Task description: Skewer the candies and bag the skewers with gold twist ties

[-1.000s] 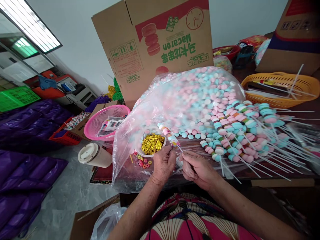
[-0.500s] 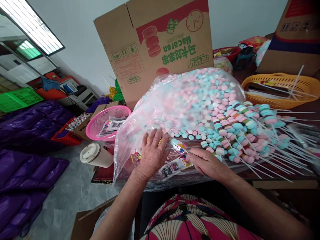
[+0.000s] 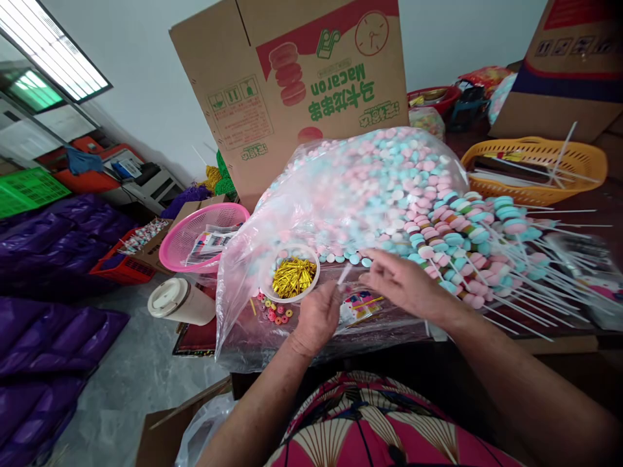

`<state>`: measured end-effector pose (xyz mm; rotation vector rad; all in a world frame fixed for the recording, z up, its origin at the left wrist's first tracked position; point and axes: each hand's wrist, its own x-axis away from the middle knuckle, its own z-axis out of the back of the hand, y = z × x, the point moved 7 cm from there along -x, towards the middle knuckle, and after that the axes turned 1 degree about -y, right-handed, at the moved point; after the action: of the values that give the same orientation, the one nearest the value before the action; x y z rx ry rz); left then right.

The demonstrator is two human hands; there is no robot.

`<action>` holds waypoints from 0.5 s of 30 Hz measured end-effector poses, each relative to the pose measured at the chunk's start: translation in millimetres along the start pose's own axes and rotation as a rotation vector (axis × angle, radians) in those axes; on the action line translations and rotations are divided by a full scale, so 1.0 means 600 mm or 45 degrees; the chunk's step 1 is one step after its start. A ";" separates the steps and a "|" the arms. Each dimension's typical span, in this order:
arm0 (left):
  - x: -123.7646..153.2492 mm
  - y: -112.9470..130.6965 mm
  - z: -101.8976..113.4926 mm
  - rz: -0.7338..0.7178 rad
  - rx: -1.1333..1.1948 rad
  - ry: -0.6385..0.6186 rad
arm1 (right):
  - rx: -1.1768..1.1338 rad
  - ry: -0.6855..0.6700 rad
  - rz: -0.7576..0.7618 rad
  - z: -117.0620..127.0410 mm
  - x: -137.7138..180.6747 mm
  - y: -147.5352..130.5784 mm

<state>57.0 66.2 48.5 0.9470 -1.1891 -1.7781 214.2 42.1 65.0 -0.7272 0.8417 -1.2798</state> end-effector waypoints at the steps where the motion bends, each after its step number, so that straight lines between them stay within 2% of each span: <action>1: 0.000 0.000 0.003 0.038 0.069 0.035 | -0.113 0.008 -0.028 -0.003 0.000 0.006; 5: 0.002 0.010 -0.005 0.058 0.230 0.017 | -0.468 -0.154 -0.107 -0.064 0.004 0.016; 8: 0.010 -0.001 -0.010 0.101 0.234 0.072 | -0.599 -0.048 -0.215 -0.096 0.008 0.023; 11: 0.020 -0.019 -0.007 0.171 0.310 0.179 | -0.620 -0.043 -0.288 -0.113 0.013 0.023; 14: 0.025 -0.025 0.006 0.194 0.444 0.291 | -0.559 -0.093 -0.214 -0.115 0.015 0.005; 15: 0.024 -0.022 0.010 0.196 0.472 0.282 | -0.559 -0.085 -0.197 -0.114 0.016 0.001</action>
<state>42.7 58.8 35.3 1.1948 -1.4309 -1.3174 156.9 32.6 28.2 -1.1968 1.0416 -1.2095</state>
